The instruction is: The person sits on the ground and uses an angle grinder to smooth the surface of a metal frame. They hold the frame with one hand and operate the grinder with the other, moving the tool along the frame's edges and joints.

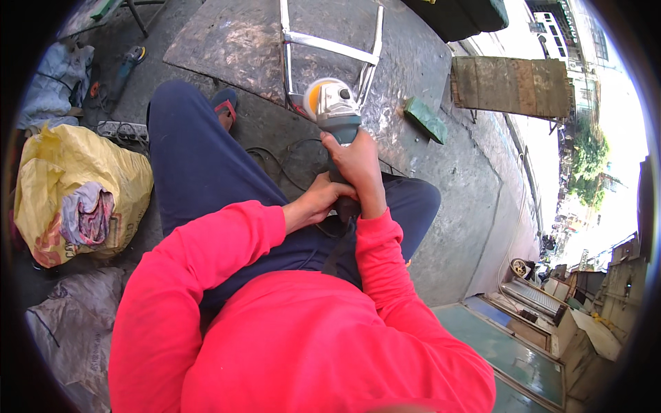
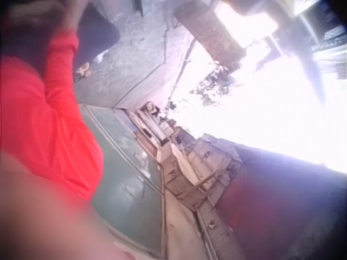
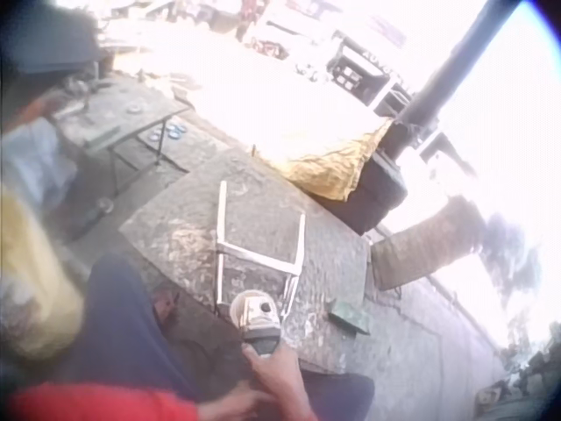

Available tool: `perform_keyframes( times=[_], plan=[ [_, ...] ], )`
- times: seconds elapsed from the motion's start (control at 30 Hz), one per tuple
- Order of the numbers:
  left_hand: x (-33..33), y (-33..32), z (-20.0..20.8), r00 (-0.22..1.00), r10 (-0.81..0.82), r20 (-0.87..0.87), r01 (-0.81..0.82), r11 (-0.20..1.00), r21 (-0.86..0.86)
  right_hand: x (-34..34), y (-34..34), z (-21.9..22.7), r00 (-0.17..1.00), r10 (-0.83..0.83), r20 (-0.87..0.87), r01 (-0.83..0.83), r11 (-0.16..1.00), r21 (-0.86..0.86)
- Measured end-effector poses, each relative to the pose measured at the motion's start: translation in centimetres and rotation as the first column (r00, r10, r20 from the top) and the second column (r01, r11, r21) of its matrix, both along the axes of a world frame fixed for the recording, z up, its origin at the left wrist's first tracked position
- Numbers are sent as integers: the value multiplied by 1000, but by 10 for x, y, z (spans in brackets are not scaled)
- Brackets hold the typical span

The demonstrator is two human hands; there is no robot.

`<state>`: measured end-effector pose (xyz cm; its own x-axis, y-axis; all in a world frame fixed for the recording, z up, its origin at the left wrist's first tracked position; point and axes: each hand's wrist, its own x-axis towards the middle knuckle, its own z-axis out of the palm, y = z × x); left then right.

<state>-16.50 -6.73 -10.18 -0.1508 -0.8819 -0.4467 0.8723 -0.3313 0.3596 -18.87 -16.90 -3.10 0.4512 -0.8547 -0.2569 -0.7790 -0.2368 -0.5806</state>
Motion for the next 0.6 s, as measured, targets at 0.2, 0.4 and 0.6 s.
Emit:
perform_keyframes(
  times=[0.2, 0.4, 0.6],
  plan=[
    [-1, 4, 0, 999, 37, -33, -38, 999, -27, -2, -4, -8, 999, 35, 23, -35, 999, 6],
    [-7, -3, 7, 999, -47, 10, 47, 999, 9, -15, -6, 1, 993, -115, 21, 114, 992, 58],
    [4, 2, 9, 995, 100, -16, -99, 995, 17, 9, -3, 4, 998, 62, 30, -64, 997, 36]
  ],
)
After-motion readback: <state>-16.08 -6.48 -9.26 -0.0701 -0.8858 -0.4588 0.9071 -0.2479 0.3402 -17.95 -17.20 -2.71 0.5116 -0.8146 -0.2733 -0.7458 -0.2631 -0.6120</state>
